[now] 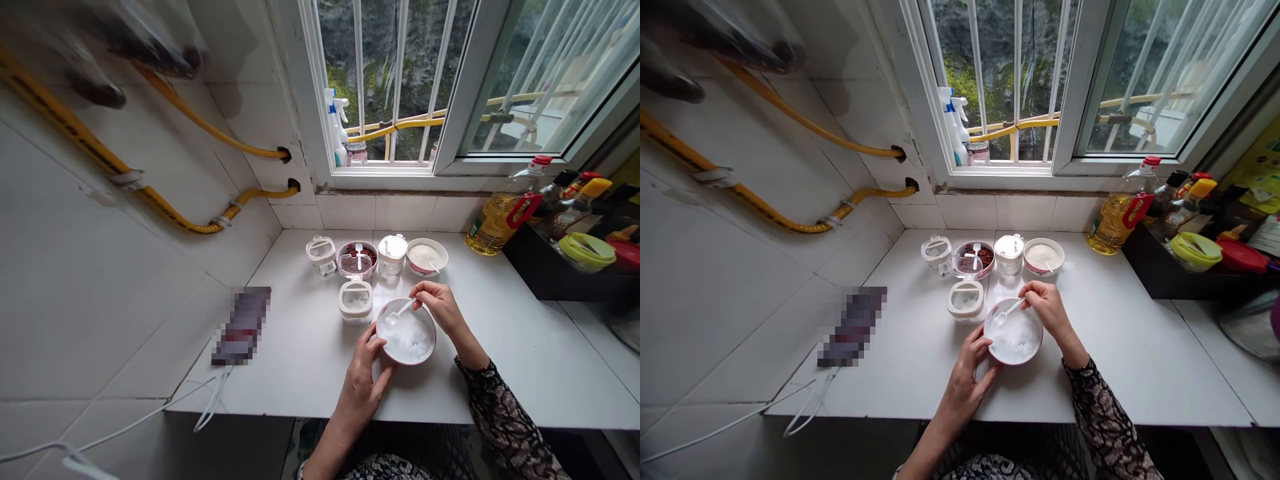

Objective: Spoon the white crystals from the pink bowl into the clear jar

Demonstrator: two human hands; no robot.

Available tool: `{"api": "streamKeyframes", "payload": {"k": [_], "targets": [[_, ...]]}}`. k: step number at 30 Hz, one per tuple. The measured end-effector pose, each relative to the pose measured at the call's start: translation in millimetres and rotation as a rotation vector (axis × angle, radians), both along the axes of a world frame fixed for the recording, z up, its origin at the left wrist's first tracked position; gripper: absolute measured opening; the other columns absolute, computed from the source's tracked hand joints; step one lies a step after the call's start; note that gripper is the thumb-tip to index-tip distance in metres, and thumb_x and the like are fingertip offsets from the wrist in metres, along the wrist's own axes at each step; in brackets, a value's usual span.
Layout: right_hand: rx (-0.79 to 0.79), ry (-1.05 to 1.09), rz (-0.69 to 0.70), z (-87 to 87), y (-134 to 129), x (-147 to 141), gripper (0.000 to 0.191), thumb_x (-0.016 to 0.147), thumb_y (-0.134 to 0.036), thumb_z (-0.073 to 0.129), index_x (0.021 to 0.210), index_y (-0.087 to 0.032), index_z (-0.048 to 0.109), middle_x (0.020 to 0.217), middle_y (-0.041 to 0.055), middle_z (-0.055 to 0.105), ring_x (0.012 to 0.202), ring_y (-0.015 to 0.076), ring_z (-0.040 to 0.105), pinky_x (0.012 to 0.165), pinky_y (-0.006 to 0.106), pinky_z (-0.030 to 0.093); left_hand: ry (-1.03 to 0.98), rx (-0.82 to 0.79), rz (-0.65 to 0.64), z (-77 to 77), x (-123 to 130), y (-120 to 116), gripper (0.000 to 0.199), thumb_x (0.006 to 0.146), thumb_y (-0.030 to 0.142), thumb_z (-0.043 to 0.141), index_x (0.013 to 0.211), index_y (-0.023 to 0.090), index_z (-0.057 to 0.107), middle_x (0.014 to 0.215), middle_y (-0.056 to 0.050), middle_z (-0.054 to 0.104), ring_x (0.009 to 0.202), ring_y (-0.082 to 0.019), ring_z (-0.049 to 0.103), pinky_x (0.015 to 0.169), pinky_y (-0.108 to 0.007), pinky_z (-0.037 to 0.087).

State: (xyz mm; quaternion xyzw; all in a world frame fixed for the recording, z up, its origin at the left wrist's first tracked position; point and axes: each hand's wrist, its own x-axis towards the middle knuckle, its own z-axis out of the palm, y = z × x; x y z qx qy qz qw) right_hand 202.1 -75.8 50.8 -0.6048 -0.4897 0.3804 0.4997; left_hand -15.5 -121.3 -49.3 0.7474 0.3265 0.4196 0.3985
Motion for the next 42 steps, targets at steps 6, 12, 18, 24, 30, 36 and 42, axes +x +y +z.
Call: {"api": "streamKeyframes", "payload": {"k": [6,12,18,24,30,36,42], "targets": [[0.040,0.113,-0.049,3.8,3,-6,0.014,0.069,-0.030,0.059,0.068,-0.020,0.068,0.054,-0.0006,0.064,0.057,0.0161,0.062,0.068,0.031,0.052,0.005,0.014,0.014,2.6,-1,0,0.043,0.090,0.010,0.057,0.128,0.027,0.047,0.154,-0.014,0.040,0.142,-0.029,0.049,0.110,-0.046,0.052],[0.353,-0.099,-0.046,1.3,3,-35,0.015,0.091,-0.031,0.057,0.091,-0.021,0.068,0.083,0.0053,0.074,0.075,0.0200,0.070,0.074,0.035,0.054,0.005,-0.007,0.000,-0.4,-1,0,0.043,0.091,0.011,0.057,0.129,0.027,0.046,0.156,-0.015,0.037,0.144,-0.030,0.047,0.112,-0.049,0.049],[0.761,-0.745,0.192,-2.4,3,-47,0.027,0.094,-0.007,0.046,0.098,-0.023,0.068,0.082,0.0027,0.076,0.079,0.0189,0.066,0.095,0.042,0.044,-0.021,-0.031,0.029,-4.2,1,-1,0.041,0.090,0.012,0.058,0.128,0.026,0.049,0.156,-0.014,0.039,0.144,-0.029,0.046,0.113,-0.049,0.049],[0.689,-0.571,-0.021,11.8,-6,-19,0.018,0.091,-0.014,0.050,0.086,-0.023,0.065,0.070,0.0009,0.070,0.074,0.0211,0.062,0.084,0.038,0.046,0.001,-0.005,0.007,0.8,0,-1,0.042,0.091,0.012,0.058,0.129,0.026,0.047,0.156,-0.015,0.038,0.141,-0.029,0.051,0.111,-0.047,0.051],[0.424,-0.662,0.136,0.9,-7,-12,0.020,0.081,-0.013,0.048,0.070,-0.022,0.063,0.064,0.0001,0.065,0.064,0.0181,0.056,0.086,0.038,0.042,0.007,-0.006,0.007,2.0,-1,-1,0.043,0.091,0.011,0.058,0.129,0.026,0.046,0.155,-0.016,0.038,0.140,-0.030,0.052,0.110,-0.049,0.051],[0.263,-0.573,0.134,-5.9,-4,-20,0.021,0.077,-0.015,0.047,0.065,-0.022,0.062,0.063,0.0002,0.067,0.067,0.0184,0.058,0.088,0.037,0.041,0.013,0.011,0.026,3.2,-1,-1,0.042,0.091,0.010,0.058,0.128,0.026,0.047,0.153,-0.015,0.041,0.140,-0.030,0.052,0.110,-0.047,0.052],[0.082,-0.257,0.010,2.3,-4,-10,0.018,0.071,-0.024,0.046,0.062,-0.021,0.062,0.051,-0.0016,0.058,0.054,0.0165,0.054,0.062,0.029,0.041,0.028,0.010,0.013,6.5,-1,-1,0.043,0.091,0.010,0.058,0.128,0.027,0.046,0.153,-0.015,0.040,0.141,-0.029,0.051,0.111,-0.048,0.051]]}}
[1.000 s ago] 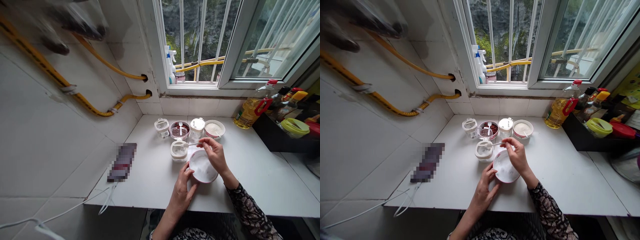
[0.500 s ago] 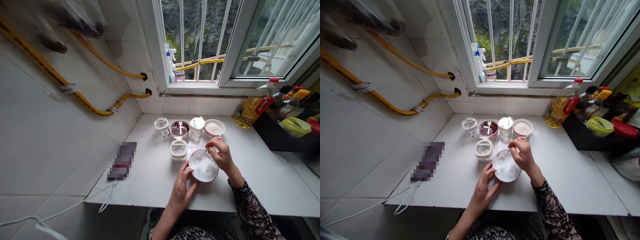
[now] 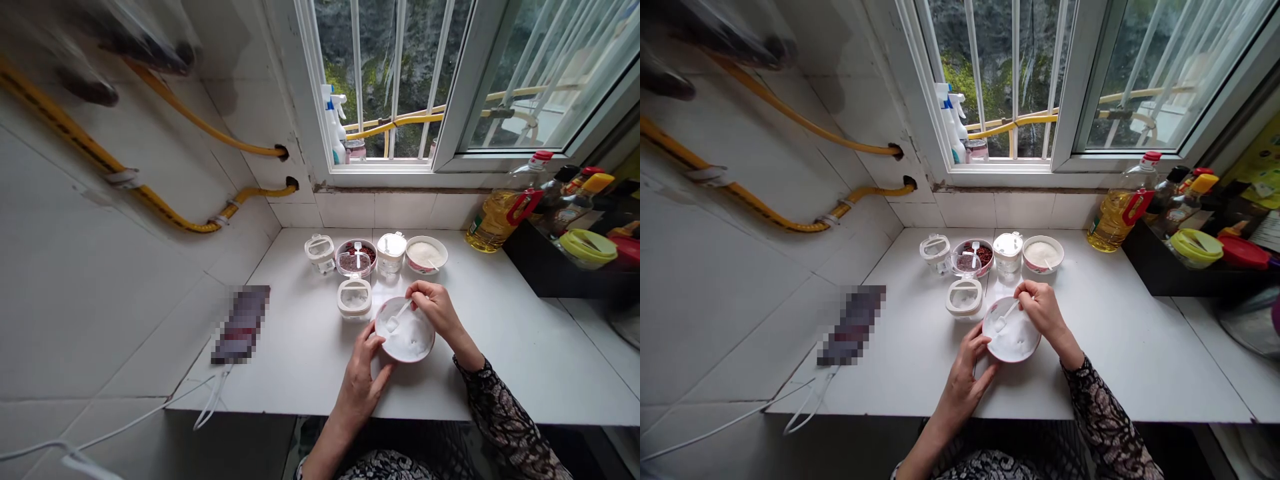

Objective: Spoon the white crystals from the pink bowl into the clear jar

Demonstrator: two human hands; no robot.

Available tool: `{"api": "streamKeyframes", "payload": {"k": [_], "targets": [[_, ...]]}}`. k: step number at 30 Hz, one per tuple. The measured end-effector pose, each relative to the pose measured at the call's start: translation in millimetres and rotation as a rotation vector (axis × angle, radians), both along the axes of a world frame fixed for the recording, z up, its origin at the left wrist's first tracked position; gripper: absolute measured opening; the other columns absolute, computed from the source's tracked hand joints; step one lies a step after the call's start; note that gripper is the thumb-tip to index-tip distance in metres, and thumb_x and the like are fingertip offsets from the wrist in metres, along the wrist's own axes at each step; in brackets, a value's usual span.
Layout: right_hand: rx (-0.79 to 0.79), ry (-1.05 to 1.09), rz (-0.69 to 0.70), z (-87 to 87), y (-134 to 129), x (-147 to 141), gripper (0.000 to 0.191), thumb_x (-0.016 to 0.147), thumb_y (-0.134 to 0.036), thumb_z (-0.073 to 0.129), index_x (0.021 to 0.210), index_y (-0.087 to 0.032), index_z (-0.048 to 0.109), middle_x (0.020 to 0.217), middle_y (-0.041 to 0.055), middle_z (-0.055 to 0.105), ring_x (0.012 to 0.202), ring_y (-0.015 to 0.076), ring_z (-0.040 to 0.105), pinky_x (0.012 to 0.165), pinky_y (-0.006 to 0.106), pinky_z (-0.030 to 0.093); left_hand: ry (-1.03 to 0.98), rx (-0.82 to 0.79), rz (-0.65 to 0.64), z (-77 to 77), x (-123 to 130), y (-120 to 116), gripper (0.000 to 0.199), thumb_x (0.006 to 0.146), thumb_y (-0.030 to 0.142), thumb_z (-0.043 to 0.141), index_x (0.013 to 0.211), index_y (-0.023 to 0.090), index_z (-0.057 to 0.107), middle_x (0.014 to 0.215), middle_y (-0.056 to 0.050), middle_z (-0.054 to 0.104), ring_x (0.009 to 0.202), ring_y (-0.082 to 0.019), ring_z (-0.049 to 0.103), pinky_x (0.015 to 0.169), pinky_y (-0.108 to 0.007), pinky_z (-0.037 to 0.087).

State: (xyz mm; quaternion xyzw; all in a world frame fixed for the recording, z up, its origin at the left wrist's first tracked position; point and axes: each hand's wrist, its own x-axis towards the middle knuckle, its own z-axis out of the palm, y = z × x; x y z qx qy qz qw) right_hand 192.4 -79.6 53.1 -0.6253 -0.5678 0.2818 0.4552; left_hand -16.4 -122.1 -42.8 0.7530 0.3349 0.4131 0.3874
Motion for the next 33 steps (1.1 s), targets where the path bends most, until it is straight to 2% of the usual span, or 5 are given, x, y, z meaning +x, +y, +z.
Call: {"api": "streamKeyframes", "payload": {"k": [13,19,22,28,33], "targets": [[-0.060,0.208,-0.071,-3.5,6,5,0.017,0.067,-0.031,0.052,0.064,-0.020,0.065,0.050,-0.0011,0.059,0.053,0.0157,0.055,0.059,0.029,0.045,-0.022,-0.023,-0.019,-3.7,0,0,0.041,0.092,0.012,0.058,0.128,0.026,0.047,0.155,-0.016,0.038,0.141,-0.028,0.051,0.110,-0.047,0.052],[0.071,0.294,-0.051,0.8,11,-14,0.017,0.078,-0.033,0.056,0.079,-0.019,0.066,0.066,0.0033,0.070,0.064,0.0191,0.066,0.066,0.032,0.052,-0.004,-0.014,-0.001,-4.1,0,0,0.041,0.092,0.011,0.057,0.128,0.027,0.047,0.153,-0.015,0.041,0.143,-0.029,0.048,0.110,-0.048,0.051],[0.242,0.120,-0.008,1.6,9,-30,0.018,0.090,-0.030,0.054,0.091,-0.020,0.068,0.082,0.0067,0.075,0.078,0.0216,0.070,0.075,0.036,0.053,-0.011,-0.014,0.000,-4.2,0,0,0.042,0.092,0.011,0.056,0.129,0.027,0.047,0.154,-0.015,0.039,0.143,-0.030,0.048,0.111,-0.049,0.051],[0.528,-0.479,0.301,-2.0,7,-40,0.031,0.091,-0.008,0.044,0.097,-0.023,0.070,0.086,0.0047,0.077,0.080,0.0199,0.065,0.098,0.044,0.043,-0.004,0.011,0.044,-5.5,1,0,0.040,0.090,0.012,0.060,0.126,0.027,0.051,0.151,-0.014,0.044,0.143,-0.030,0.048,0.113,-0.050,0.049],[0.553,-0.353,0.105,11.5,-1,-21,0.022,0.090,-0.014,0.048,0.091,-0.024,0.067,0.075,0.0030,0.073,0.073,0.0216,0.063,0.090,0.044,0.045,-0.015,-0.002,0.008,-3.8,1,0,0.040,0.091,0.013,0.059,0.127,0.026,0.049,0.155,-0.015,0.041,0.139,-0.030,0.052,0.110,-0.048,0.052]]}}
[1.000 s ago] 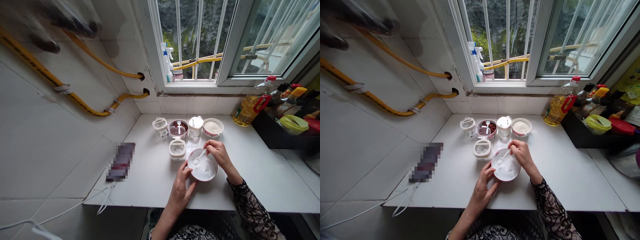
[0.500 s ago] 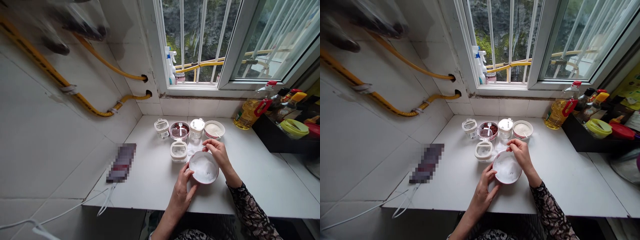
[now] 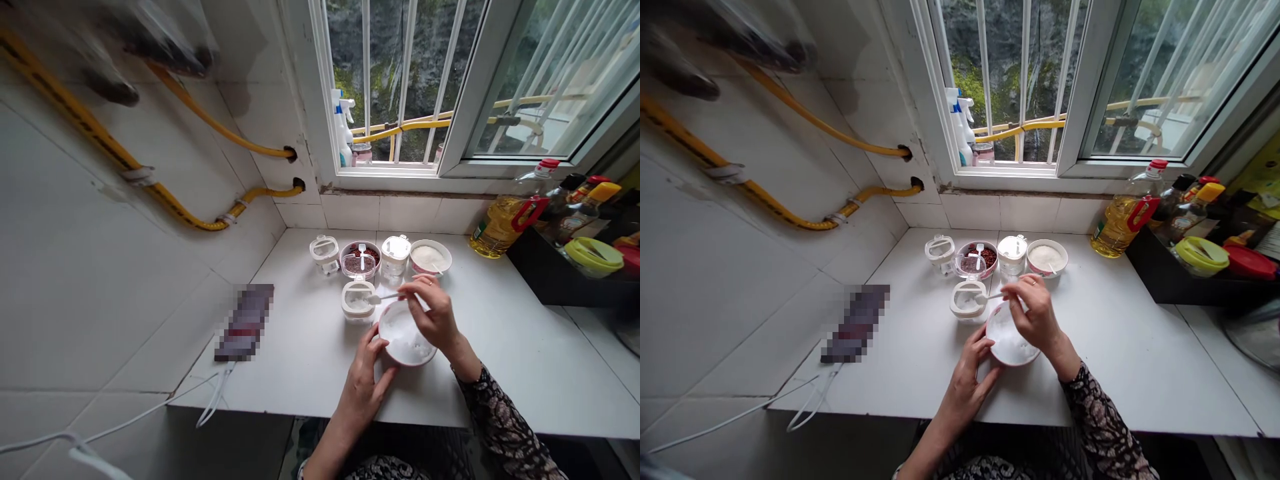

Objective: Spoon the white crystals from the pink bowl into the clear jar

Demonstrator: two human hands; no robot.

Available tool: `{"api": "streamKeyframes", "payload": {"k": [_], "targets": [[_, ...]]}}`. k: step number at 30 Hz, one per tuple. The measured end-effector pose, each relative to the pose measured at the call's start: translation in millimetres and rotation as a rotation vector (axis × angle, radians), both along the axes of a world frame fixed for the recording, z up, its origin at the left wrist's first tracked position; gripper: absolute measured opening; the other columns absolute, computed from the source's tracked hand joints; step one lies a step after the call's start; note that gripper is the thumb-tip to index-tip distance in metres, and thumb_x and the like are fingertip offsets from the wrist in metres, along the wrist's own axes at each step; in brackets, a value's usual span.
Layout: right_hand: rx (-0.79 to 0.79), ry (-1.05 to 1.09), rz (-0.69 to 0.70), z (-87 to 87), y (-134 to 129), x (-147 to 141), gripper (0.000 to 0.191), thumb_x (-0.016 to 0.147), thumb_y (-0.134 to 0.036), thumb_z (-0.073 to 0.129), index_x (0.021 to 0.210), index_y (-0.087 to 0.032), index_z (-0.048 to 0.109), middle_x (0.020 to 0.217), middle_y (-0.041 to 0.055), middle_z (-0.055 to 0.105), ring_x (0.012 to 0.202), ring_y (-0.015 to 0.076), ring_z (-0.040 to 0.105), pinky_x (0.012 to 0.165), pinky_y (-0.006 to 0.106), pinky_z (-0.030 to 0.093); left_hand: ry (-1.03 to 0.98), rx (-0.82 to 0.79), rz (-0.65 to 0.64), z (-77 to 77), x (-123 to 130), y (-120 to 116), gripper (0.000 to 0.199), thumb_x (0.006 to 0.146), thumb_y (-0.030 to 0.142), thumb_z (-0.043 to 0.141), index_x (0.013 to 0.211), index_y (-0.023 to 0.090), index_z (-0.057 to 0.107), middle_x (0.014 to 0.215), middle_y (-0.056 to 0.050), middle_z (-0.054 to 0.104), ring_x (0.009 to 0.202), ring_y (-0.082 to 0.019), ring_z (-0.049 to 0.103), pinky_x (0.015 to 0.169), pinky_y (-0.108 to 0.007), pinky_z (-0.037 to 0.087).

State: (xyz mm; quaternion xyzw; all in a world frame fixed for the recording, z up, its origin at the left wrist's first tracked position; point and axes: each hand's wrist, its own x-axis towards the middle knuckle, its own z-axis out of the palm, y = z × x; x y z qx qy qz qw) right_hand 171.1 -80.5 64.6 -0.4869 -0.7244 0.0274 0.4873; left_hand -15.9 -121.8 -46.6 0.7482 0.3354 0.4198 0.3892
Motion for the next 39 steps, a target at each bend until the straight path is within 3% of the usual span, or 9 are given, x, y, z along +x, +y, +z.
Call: {"api": "streamKeyframes", "payload": {"k": [4,11,16,21,23,25,29,34,39], "targets": [[-0.042,-0.008,-0.041,6.2,-7,17,0.021,0.083,-0.014,0.047,0.071,-0.024,0.061,0.061,0.0002,0.062,0.061,0.0191,0.055,0.078,0.038,0.045,0.003,-0.010,-0.006,1.7,-1,0,0.040,0.091,0.014,0.059,0.128,0.026,0.048,0.155,-0.015,0.040,0.141,-0.029,0.051,0.110,-0.046,0.052],[-0.269,-0.121,0.035,-9.7,-6,11,0.021,0.078,-0.013,0.046,0.063,-0.022,0.058,0.058,-0.0012,0.061,0.055,0.0150,0.048,0.082,0.036,0.042,0.005,-0.022,-0.001,0.7,-1,-1,0.039,0.092,0.013,0.058,0.127,0.026,0.048,0.154,-0.015,0.040,0.141,-0.029,0.051,0.111,-0.047,0.051],[-0.411,0.086,-0.061,-11.8,-4,10,0.020,0.075,-0.018,0.047,0.059,-0.022,0.059,0.061,0.0009,0.065,0.063,0.0176,0.056,0.077,0.034,0.042,-0.014,-0.014,0.008,-0.2,0,-1,0.039,0.091,0.013,0.058,0.127,0.026,0.048,0.154,-0.013,0.041,0.140,-0.028,0.051,0.110,-0.045,0.052],[-0.557,0.336,-0.075,-9.0,-2,21,0.019,0.071,-0.024,0.045,0.059,-0.021,0.059,0.048,-0.0029,0.052,0.048,0.0142,0.046,0.053,0.027,0.036,-0.008,-0.020,-0.002,-0.1,-1,-1,0.039,0.092,0.012,0.058,0.127,0.026,0.047,0.154,-0.015,0.039,0.140,-0.029,0.052,0.111,-0.047,0.051],[-0.522,0.315,-0.096,-9.0,-2,22,0.019,0.072,-0.024,0.045,0.060,-0.021,0.059,0.049,-0.0024,0.054,0.050,0.0146,0.048,0.055,0.027,0.037,-0.006,-0.022,-0.013,-0.5,-1,-1,0.039,0.093,0.013,0.057,0.128,0.026,0.046,0.155,-0.015,0.037,0.140,-0.030,0.051,0.111,-0.048,0.051],[-0.430,0.209,-0.105,-10.1,-2,20,0.019,0.074,-0.022,0.045,0.062,-0.021,0.060,0.057,-0.0004,0.061,0.057,0.0158,0.053,0.067,0.030,0.042,-0.008,-0.021,-0.021,-1.1,-1,-1,0.040,0.093,0.013,0.057,0.129,0.027,0.045,0.155,-0.015,0.037,0.141,-0.030,0.050,0.111,-0.049,0.051],[-0.356,-0.005,0.000,-14.8,-3,9,0.021,0.077,-0.017,0.045,0.064,-0.022,0.061,0.065,0.0003,0.069,0.064,0.0165,0.056,0.087,0.036,0.041,-0.007,-0.024,-0.020,-1.7,-1,-1,0.041,0.093,0.012,0.057,0.129,0.027,0.045,0.155,-0.015,0.037,0.142,-0.030,0.050,0.111,-0.049,0.050],[-0.401,0.054,-0.040,-17.0,-1,7,0.022,0.077,-0.018,0.045,0.063,-0.023,0.061,0.061,0.0000,0.067,0.067,0.0180,0.059,0.080,0.033,0.042,0.006,-0.011,-0.013,-0.5,-1,-1,0.041,0.093,0.013,0.057,0.129,0.027,0.045,0.155,-0.015,0.038,0.141,-0.030,0.050,0.110,-0.049,0.051],[-0.451,0.216,-0.133,-13.1,1,20,0.020,0.073,-0.023,0.045,0.059,-0.022,0.060,0.052,-0.0012,0.058,0.055,0.0160,0.053,0.063,0.029,0.041,0.016,0.016,-0.010,1.8,-1,-1,0.039,0.095,0.015,0.056,0.130,0.027,0.045,0.154,-0.016,0.038,0.140,-0.030,0.052,0.109,-0.049,0.052]]}}
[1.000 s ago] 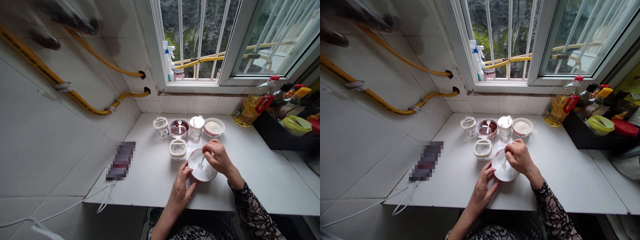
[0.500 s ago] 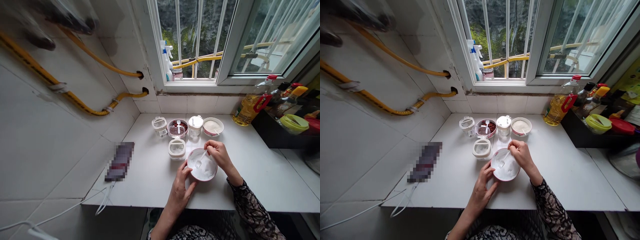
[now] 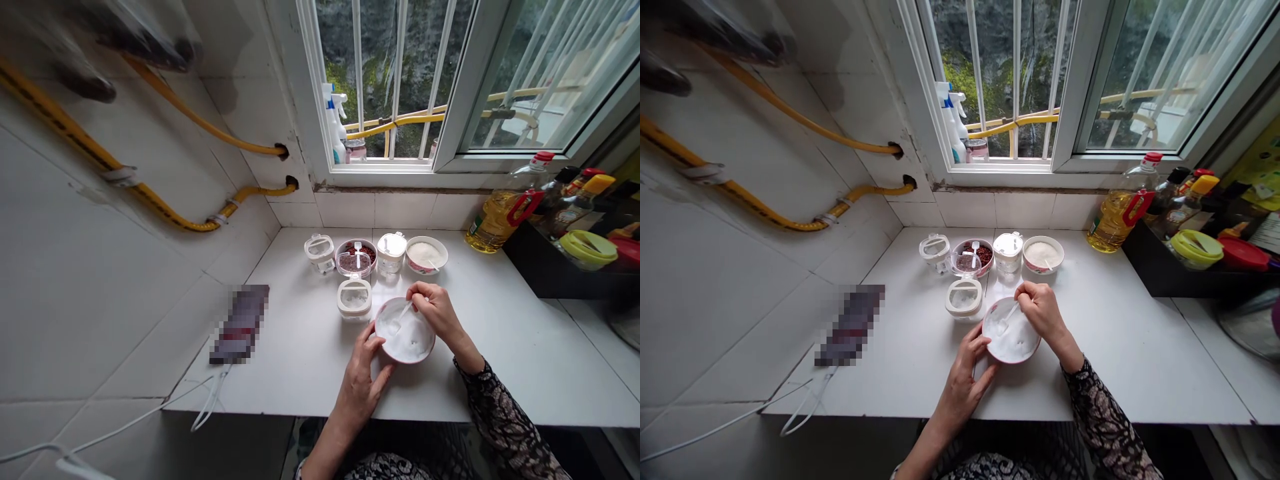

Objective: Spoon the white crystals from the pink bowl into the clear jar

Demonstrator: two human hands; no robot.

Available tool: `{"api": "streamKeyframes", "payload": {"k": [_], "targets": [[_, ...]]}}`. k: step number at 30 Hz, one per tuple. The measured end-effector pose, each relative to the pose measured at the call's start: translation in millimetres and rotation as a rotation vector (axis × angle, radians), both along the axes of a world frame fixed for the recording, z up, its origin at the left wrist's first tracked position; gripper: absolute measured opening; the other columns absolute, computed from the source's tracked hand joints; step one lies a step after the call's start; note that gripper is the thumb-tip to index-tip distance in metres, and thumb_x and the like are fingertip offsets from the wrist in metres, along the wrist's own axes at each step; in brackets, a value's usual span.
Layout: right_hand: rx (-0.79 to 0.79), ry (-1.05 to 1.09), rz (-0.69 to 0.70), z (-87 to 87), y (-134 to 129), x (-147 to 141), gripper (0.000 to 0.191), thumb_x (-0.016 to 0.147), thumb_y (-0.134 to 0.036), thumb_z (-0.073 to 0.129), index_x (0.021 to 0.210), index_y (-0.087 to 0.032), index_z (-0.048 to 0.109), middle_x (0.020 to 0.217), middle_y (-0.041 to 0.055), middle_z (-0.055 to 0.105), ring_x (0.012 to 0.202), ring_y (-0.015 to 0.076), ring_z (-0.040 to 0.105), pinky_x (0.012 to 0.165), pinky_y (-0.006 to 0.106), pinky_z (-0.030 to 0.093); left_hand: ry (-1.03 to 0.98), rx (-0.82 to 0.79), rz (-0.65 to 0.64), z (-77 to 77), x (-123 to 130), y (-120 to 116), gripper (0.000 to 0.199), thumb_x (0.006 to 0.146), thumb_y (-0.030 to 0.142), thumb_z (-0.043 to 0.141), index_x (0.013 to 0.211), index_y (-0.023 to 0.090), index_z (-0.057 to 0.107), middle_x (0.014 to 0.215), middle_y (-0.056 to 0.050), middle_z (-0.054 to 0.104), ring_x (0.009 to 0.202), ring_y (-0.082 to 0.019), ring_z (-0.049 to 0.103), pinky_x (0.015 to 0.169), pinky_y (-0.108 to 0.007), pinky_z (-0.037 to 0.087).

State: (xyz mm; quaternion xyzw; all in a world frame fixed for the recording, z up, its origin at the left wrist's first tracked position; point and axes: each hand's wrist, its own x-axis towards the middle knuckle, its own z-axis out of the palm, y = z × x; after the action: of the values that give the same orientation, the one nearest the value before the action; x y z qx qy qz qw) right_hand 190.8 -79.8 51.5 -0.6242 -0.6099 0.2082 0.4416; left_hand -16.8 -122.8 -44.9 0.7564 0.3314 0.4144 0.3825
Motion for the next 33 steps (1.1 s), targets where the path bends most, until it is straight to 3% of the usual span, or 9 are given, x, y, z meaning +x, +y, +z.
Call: {"api": "streamKeyframes", "payload": {"k": [5,10,14,21,24,28,33], "targets": [[-0.058,0.081,-0.050,-1.1,1,2,0.019,0.070,-0.025,0.044,0.060,-0.021,0.061,0.048,-0.0021,0.053,0.048,0.0147,0.048,0.053,0.027,0.036,0.004,-0.002,-0.003,-0.4,0,0,0.040,0.094,0.015,0.057,0.130,0.027,0.044,0.154,-0.016,0.038,0.140,-0.030,0.052,0.109,-0.049,0.052],[-0.015,-0.044,-0.088,-4.1,3,2,0.019,0.069,-0.025,0.045,0.057,-0.023,0.059,0.048,-0.0009,0.055,0.054,0.0168,0.053,0.065,0.029,0.041,0.003,-0.002,-0.001,-1.6,0,1,0.043,0.092,0.012,0.057,0.129,0.027,0.045,0.154,-0.016,0.038,0.140,-0.030,0.051,0.109,-0.048,0.053],[-0.026,-0.026,-0.055,-4.8,4,3,0.020,0.071,-0.023,0.043,0.058,-0.023,0.059,0.049,-0.0012,0.056,0.051,0.0162,0.052,0.062,0.029,0.040,0.010,0.018,0.005,-0.9,0,1,0.044,0.091,0.011,0.057,0.130,0.028,0.044,0.154,-0.016,0.039,0.141,-0.030,0.050,0.110,-0.049,0.051],[0.046,-0.196,0.018,-8.4,3,-9,0.022,0.075,-0.021,0.044,0.063,-0.022,0.062,0.067,0.0018,0.071,0.070,0.0184,0.060,0.088,0.036,0.040,0.013,0.013,0.010,-3.2,0,0,0.043,0.092,0.011,0.055,0.130,0.029,0.044,0.154,-0.015,0.039,0.143,-0.030,0.047,0.110,-0.049,0.052],[-0.002,-0.117,0.018,-7.3,4,-10,0.021,0.074,-0.021,0.044,0.061,-0.022,0.062,0.058,0.0001,0.065,0.064,0.0173,0.058,0.081,0.033,0.042,0.007,0.000,0.008,-4.5,0,0,0.043,0.092,0.010,0.055,0.130,0.028,0.044,0.154,-0.015,0.039,0.144,-0.029,0.046,0.110,-0.048,0.051],[-0.110,0.120,-0.014,-2.6,4,-2,0.020,0.070,-0.028,0.044,0.061,-0.022,0.061,0.049,-0.0019,0.056,0.051,0.0154,0.052,0.059,0.028,0.040,0.007,-0.007,0.008,-4.8,0,0,0.043,0.092,0.010,0.055,0.130,0.028,0.045,0.154,-0.014,0.039,0.144,-0.028,0.046,0.111,-0.048,0.051],[-0.120,0.218,-0.073,-0.9,3,3,0.021,0.067,-0.032,0.048,0.060,-0.020,0.063,0.048,-0.0015,0.054,0.050,0.0148,0.049,0.054,0.027,0.038,-0.004,0.007,0.014,-3.2,0,0,0.043,0.091,0.011,0.056,0.130,0.027,0.047,0.154,-0.014,0.041,0.143,-0.028,0.048,0.109,-0.046,0.053]]}}
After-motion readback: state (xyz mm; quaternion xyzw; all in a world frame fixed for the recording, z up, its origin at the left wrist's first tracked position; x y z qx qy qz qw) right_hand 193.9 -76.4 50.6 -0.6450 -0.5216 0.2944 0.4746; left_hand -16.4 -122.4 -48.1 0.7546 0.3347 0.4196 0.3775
